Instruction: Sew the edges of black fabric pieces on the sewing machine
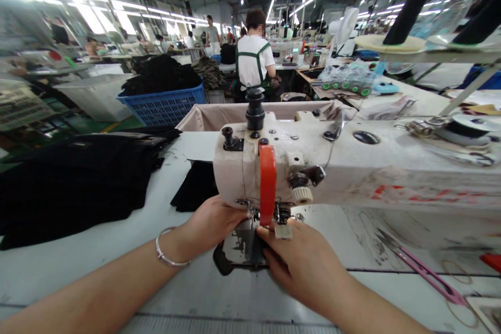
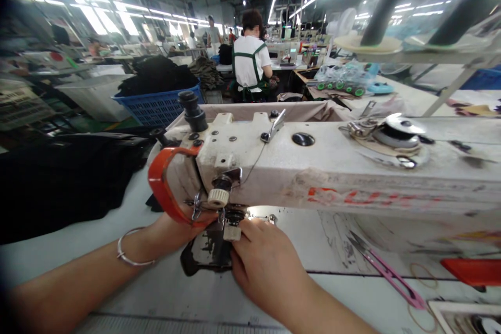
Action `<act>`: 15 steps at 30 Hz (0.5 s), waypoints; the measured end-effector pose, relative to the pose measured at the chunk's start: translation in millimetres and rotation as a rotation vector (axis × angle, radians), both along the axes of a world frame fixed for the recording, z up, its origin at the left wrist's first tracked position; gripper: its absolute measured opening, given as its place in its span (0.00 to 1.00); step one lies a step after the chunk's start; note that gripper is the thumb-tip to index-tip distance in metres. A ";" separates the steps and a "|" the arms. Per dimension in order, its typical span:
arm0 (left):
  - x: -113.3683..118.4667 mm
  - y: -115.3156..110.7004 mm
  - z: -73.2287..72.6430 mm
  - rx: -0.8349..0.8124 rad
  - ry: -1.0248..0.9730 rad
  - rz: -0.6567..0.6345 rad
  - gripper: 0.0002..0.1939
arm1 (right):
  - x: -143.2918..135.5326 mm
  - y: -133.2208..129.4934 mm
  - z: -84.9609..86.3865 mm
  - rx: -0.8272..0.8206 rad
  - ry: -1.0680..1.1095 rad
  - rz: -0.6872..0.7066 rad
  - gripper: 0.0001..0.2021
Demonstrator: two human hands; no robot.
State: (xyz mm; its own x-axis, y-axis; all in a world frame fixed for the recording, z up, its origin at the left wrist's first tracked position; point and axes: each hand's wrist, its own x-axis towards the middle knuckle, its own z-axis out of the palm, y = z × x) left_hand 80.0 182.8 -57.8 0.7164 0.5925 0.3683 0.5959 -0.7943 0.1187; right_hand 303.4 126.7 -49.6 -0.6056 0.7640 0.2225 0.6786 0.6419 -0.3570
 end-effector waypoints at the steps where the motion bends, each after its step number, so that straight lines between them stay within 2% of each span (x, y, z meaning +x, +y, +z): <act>1: -0.2 -0.5 0.5 0.006 0.015 -0.003 0.23 | 0.4 0.2 0.0 -0.005 -0.002 0.001 0.14; 9: 4.9 -12.3 17.6 0.055 0.052 0.019 0.18 | 1.7 1.1 0.4 -0.024 0.027 0.005 0.12; 15: 9.6 -15.6 18.4 0.065 0.005 0.066 0.12 | 2.6 -0.4 -1.5 -0.036 0.033 0.001 0.13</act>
State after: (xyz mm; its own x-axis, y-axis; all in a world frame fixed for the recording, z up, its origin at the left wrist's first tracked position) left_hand 89.6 167.2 -39.5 0.6786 0.6138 0.4036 0.6478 -0.7590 0.0651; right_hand 306.0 126.3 -51.0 -0.5988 0.7716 0.2148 0.6656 0.6286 -0.4023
